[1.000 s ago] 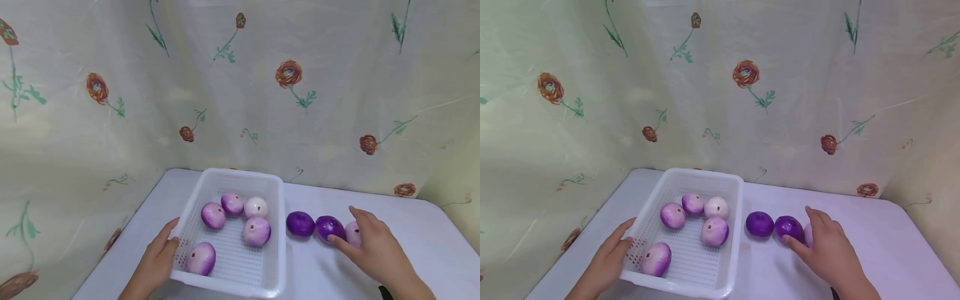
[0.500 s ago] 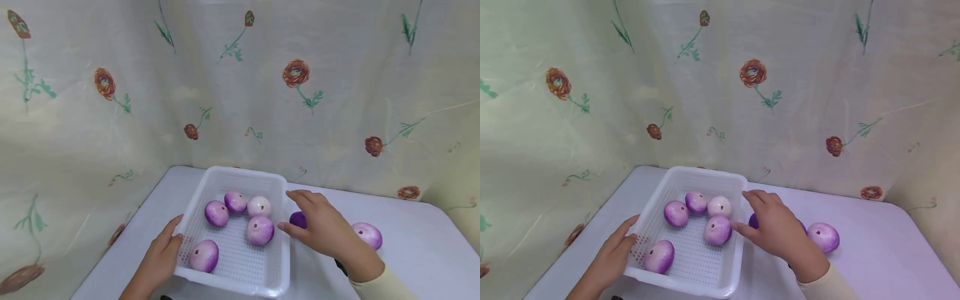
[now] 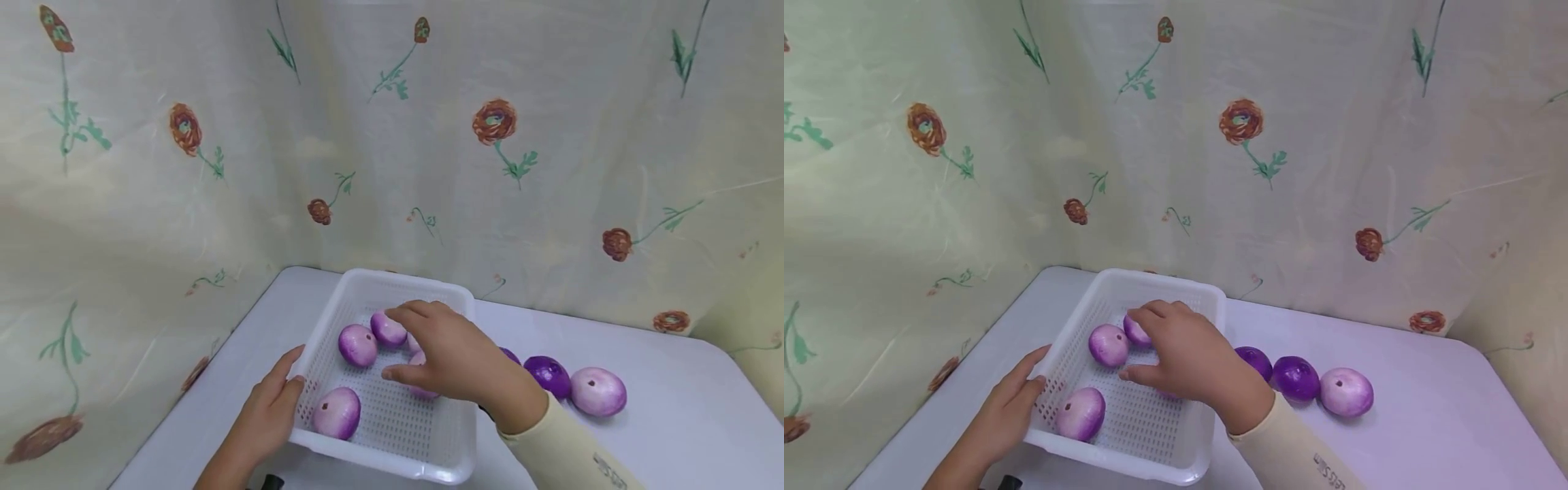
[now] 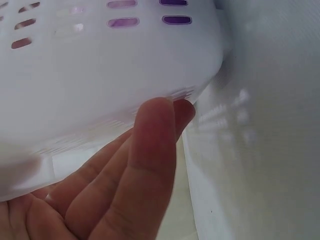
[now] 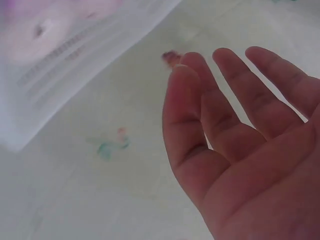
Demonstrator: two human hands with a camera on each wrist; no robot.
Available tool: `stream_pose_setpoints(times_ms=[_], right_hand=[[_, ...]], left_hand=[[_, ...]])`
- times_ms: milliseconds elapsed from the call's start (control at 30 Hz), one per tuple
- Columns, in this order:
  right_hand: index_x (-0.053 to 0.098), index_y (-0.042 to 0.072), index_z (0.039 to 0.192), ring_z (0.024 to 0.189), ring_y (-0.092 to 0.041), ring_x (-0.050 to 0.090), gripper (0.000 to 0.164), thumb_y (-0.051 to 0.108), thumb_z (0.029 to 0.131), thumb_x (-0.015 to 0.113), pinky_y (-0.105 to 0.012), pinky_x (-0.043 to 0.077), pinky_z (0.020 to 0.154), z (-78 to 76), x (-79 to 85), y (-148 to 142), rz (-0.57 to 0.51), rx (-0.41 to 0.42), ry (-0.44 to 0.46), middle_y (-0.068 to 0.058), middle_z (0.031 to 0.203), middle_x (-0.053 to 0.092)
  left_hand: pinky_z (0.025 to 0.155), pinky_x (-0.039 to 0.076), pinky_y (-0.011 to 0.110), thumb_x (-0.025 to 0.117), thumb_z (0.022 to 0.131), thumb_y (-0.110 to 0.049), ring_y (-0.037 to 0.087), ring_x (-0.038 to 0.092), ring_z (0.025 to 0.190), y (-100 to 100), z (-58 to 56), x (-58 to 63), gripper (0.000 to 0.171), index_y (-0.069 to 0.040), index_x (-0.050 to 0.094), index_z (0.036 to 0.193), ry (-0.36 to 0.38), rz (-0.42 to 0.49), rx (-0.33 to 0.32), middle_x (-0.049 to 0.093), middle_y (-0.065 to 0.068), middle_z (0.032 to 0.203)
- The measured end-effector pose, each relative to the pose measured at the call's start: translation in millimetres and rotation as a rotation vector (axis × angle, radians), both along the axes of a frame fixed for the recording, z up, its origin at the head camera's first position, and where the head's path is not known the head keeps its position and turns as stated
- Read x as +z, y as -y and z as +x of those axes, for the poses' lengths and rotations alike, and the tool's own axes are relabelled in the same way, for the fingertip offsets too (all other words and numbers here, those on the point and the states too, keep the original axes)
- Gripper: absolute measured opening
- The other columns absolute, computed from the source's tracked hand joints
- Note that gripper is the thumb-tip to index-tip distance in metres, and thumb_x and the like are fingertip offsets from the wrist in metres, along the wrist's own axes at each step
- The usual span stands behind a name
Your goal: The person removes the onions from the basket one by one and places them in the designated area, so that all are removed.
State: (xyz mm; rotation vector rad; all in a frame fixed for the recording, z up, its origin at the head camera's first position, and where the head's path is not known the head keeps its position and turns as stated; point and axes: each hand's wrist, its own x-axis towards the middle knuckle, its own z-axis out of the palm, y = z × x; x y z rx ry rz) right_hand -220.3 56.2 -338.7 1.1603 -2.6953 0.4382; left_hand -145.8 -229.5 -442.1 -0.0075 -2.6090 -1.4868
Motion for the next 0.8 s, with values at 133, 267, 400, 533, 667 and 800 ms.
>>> stream_pose_setpoints(times_ms=[133,267,400,533,667,800], right_hand=[[0.061,0.014,0.148,0.134,-0.024,0.058,0.081,0.055,0.083,0.087,-0.044,0.044,0.112,-1.9,-0.3,30,-0.011,0.050,0.008,-0.003,0.145,0.062],[0.061,0.011,0.147,0.131,-0.022,0.060,0.076,0.049,0.085,0.086,-0.041,0.046,0.110,-6.5,-8.4,53,-0.049,0.105,0.016,-0.004,0.141,0.065],[0.062,0.009,0.145,0.128,-0.021,0.062,0.072,0.045,0.087,0.086,-0.039,0.047,0.109,-11.2,-17.0,68,-0.070,0.147,0.031,-0.004,0.138,0.067],[0.064,0.010,0.143,0.126,-0.019,0.063,0.069,0.044,0.087,0.086,-0.037,0.047,0.109,-14.6,-23.2,78,-0.045,0.160,0.047,-0.002,0.135,0.069],[0.066,0.011,0.141,0.126,-0.015,0.061,0.066,0.041,0.087,0.087,-0.032,0.046,0.108,-16.1,-30.6,87,0.034,0.186,0.083,0.000,0.135,0.069],[0.068,0.012,0.139,0.121,-0.011,0.063,0.062,0.038,0.086,0.087,-0.028,0.046,0.105,-16.0,-38.7,94,0.130,0.242,0.097,0.002,0.130,0.071]], left_hand=[[0.094,0.052,0.060,0.043,0.113,-0.019,0.029,0.066,0.118,2,-0.3,-0.1,0.049,-0.023,0.043,0.161,-0.003,-0.001,0.005,0.064,0.013,0.144],[0.091,0.052,0.058,0.044,0.113,-0.019,0.026,0.068,0.111,2,-0.5,-1.4,0.049,-0.023,0.043,0.161,0.003,0.008,0.009,0.066,0.014,0.140],[0.089,0.053,0.055,0.044,0.113,-0.021,0.024,0.068,0.106,2,-1.6,-2.7,0.049,-0.021,0.042,0.161,0.011,0.012,0.008,0.067,0.015,0.137],[0.092,0.051,0.057,0.044,0.113,-0.021,0.024,0.066,0.108,2,-2.4,-2.6,0.049,-0.020,0.042,0.162,0.008,-0.004,0.008,0.067,0.014,0.137],[0.098,0.047,0.062,0.043,0.113,-0.022,0.027,0.064,0.117,4,-2.0,-1.4,0.049,-0.021,0.042,0.162,0.009,-0.026,0.018,0.065,0.013,0.140],[0.101,0.045,0.067,0.044,0.113,-0.022,0.032,0.060,0.128,4,-2.1,-0.2,0.050,-0.021,0.041,0.162,0.011,-0.029,0.013,0.061,0.015,0.147]])
